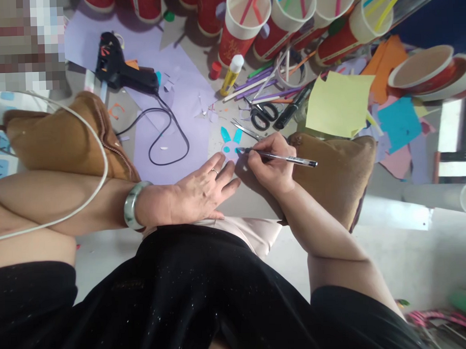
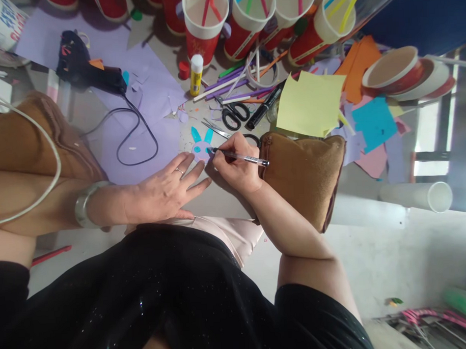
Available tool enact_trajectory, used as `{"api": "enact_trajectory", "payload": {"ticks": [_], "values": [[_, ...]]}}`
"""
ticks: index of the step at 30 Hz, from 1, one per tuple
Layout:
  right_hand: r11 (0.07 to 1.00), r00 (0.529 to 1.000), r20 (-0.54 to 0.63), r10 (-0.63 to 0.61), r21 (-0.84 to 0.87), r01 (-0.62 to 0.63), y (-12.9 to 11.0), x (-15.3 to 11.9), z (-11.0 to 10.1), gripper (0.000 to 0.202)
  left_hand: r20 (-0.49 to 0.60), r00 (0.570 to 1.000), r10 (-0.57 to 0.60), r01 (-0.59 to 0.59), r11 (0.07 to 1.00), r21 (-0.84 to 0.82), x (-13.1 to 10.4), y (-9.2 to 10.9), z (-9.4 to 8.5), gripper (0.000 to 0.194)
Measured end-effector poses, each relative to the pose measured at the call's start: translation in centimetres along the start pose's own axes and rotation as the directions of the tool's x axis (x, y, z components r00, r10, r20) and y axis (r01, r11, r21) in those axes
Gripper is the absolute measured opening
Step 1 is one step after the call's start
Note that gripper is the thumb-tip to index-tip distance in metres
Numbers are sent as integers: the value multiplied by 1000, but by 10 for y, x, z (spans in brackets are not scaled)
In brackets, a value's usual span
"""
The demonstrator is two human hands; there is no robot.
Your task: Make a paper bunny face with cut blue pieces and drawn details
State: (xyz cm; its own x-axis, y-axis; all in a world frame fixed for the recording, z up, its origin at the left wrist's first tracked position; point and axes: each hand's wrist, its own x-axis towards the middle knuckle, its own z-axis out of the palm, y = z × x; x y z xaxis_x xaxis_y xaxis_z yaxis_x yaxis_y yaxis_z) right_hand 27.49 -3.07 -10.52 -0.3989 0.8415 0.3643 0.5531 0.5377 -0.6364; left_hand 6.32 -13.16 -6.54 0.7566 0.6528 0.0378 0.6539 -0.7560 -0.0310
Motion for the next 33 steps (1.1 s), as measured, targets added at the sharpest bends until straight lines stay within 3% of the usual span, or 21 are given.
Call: {"api": "enact_trajectory", "payload": {"ticks": [11,17,23,33], "values": [[1000,1000,7,2,-29,-2,0,0,1,11,-9,1000,-25,24,998,-61,-1,1,5,86],[1000,1000,-8,-3,-10,3,1,-1,1,10,0,1000,-1,1,1000,16,0,1,2,88],[1000,1000,1,22,-2,-22,2,-2,1,7,-3,999,-32,32,999,-36,0,1,2,87],[999,1000,1,31,-9,-31,6,-3,1,8,50,999,-11,10,1000,24,1,2,-2,91]]}}
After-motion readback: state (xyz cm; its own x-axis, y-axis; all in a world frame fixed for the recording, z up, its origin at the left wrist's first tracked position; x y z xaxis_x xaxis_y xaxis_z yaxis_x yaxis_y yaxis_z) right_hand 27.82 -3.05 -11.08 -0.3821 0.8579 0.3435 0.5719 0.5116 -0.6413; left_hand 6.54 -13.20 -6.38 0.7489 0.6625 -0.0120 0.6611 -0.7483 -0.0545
